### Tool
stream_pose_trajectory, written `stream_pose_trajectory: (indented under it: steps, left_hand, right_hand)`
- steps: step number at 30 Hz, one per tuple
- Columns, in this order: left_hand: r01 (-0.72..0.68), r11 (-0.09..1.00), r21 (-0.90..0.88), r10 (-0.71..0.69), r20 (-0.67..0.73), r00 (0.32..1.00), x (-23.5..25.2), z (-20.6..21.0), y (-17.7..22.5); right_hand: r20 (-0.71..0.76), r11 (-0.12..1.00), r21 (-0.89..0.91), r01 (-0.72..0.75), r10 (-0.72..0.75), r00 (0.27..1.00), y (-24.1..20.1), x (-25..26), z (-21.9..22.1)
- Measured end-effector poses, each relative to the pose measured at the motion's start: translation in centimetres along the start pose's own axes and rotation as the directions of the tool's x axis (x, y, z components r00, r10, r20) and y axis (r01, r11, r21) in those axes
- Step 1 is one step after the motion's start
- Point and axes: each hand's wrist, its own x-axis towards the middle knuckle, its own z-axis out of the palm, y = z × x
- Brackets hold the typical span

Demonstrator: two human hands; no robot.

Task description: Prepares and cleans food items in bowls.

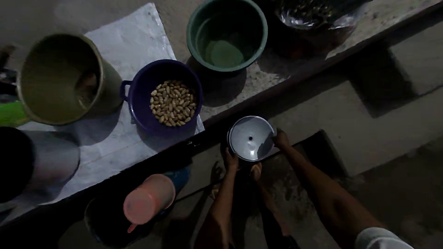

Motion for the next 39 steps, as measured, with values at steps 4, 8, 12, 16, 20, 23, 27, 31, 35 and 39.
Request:
stream_pose_trajectory:
  steps: [4, 8, 12, 16, 20, 23, 27, 31, 35, 39]
  left_hand:
    - [0.017, 0.985, 0.173, -0.009, -0.048, 0.999, 2.1, 2.0, -0.1]
    - [0.08, 0.97, 0.231, -0.077, -0.021, 0.997, 2.9, 3.3, -0.3]
    - [0.088, 0.973, 0.215, -0.083, -0.033, 0.996, 2.9, 3.7, -0.3]
    - [-0.014, 0.981, 0.193, 0.017, -0.014, 1.0, 2.1, 3.4, 0.5]
    - [-0.05, 0.994, 0.099, 0.048, 0.017, 0.999, 2.0, 3.7, 1.4]
    - [-0.078, 0.995, 0.055, 0.077, 0.023, 0.997, 0.7, 3.7, 1.5]
    - [-0.168, 0.979, 0.112, 0.164, 0.05, 0.985, -4.0, 1.5, 1.3]
    - [-0.288, 0.938, 0.192, 0.255, 0.179, 0.95, -10.9, -1.4, 0.2]
    - [-0.278, 0.916, 0.289, 0.217, 0.226, 0.95, -16.4, -3.5, -1.6]
    - [-0.281, 0.946, 0.161, 0.279, 0.037, 0.96, -20.6, -7.5, -2.4]
  right_hand:
    - [0.045, 0.997, -0.073, 0.008, -0.005, 0.999, -0.6, 2.7, -0.2]
    - [0.094, 0.993, -0.117, 0.008, 0.003, 0.996, 0.0, 3.6, 0.9]
    - [0.018, 0.99, -0.138, 0.041, -0.039, 0.999, 0.7, 3.8, 1.5]
    - [-0.024, 0.998, -0.058, 0.022, -0.024, 0.999, 0.8, 3.2, 1.8]
    - [0.154, 0.993, 0.107, 0.056, -0.072, 0.985, 0.9, 2.6, 1.8]
    - [0.175, 0.97, 0.237, 0.055, -0.098, 0.98, 1.1, 0.9, 0.8]
    - [0.164, 0.909, 0.418, 0.006, -0.082, 0.983, 0.1, -2.5, 0.0]
    - [0.125, 0.887, 0.459, 0.047, -0.118, 0.985, -2.0, -7.7, 0.0]
    - [0.08, 0.884, 0.459, 0.084, -0.136, 0.988, -4.3, -14.1, 1.2]
    - [0.082, 0.88, 0.471, 0.06, -0.112, 0.99, -9.0, -21.7, 2.5]
